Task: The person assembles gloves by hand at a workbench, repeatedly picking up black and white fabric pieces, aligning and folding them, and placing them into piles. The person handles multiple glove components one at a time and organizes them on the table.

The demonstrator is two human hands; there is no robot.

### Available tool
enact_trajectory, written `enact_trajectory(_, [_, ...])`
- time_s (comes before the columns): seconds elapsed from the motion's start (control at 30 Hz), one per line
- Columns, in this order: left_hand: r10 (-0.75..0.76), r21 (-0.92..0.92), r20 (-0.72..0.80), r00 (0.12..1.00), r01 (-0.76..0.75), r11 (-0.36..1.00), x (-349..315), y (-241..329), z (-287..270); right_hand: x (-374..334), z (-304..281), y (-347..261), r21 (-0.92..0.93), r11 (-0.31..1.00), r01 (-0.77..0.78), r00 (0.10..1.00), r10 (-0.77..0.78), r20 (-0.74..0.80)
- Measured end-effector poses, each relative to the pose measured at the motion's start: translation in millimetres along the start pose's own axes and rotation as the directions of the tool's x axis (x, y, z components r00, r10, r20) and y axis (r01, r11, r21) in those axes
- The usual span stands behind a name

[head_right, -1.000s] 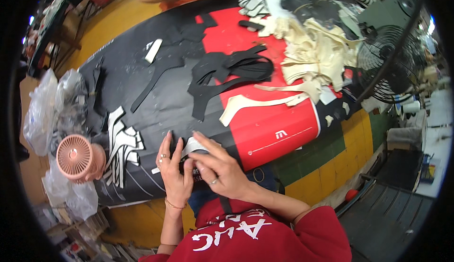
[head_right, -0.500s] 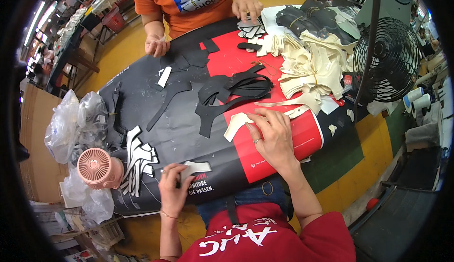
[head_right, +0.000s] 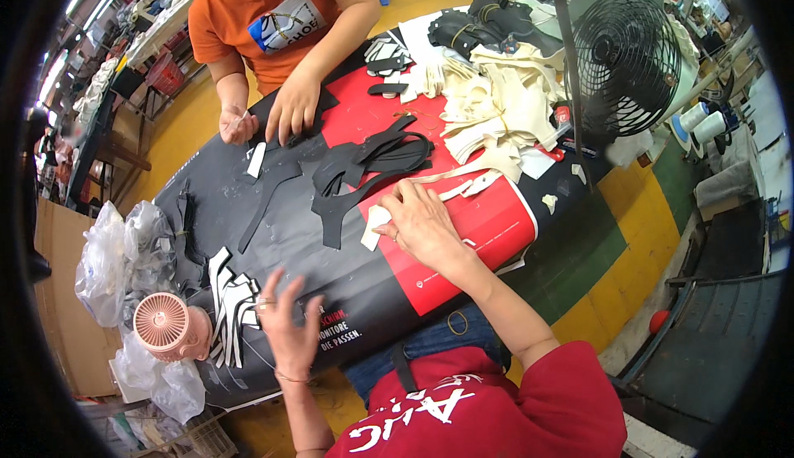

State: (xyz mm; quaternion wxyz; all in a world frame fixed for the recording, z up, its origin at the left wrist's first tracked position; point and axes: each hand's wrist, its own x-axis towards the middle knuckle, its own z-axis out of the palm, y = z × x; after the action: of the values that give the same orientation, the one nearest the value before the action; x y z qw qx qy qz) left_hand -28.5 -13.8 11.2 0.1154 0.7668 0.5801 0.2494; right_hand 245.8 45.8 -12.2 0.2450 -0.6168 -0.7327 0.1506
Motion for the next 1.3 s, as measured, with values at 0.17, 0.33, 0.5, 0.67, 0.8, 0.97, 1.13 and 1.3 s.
enact_trajectory(0.17, [-0.001, -0.1, -0.002, 1.0, 0.001, 0.995, 34, -10, 10, -14, -28, 21, -0.061, 0.998, -0.003, 1.0, 0.003, 0.003])
enact_trajectory(0.33, [0.147, 0.184, -0.182, 0.972, -0.113, 0.976, 128, -76, 26, -26, -35, 21, -0.047, 0.999, -0.028, 1.0, 0.027, -0.016])
enact_trajectory(0.5, [0.167, 0.214, 0.009, 0.986, -0.165, 0.963, 154, -84, 47, -27, -26, 16, -0.065, 0.996, 0.066, 0.998, -0.067, -0.012])
enact_trajectory(0.67, [0.192, 0.293, 0.063, 0.979, -0.202, 0.935, 71, -41, 47, -26, -21, 17, 0.042, 0.998, 0.035, 0.999, -0.035, -0.009])
enact_trajectory(0.8, [0.146, 0.17, 0.041, 0.988, -0.151, 0.974, 20, -7, 29, -26, -29, 12, 0.335, 0.942, 0.013, 1.0, -0.021, 0.021])
enact_trajectory(0.97, [0.098, -0.205, -0.104, 0.99, -0.118, 0.972, 19, 40, 8, -27, -41, -1, 0.746, 0.666, -0.013, 0.998, -0.036, 0.05])
enact_trajectory(1.13, [0.289, -0.463, -0.3, 0.909, -0.404, 0.789, 34, 89, 28, -20, -35, -9, 0.717, 0.653, 0.245, 0.969, -0.15, -0.194])
enact_trajectory(1.3, [0.443, -0.244, -0.434, 0.784, -0.576, 0.78, 52, 101, 57, -34, -40, -7, 0.704, 0.707, 0.068, 0.928, 0.214, -0.305])
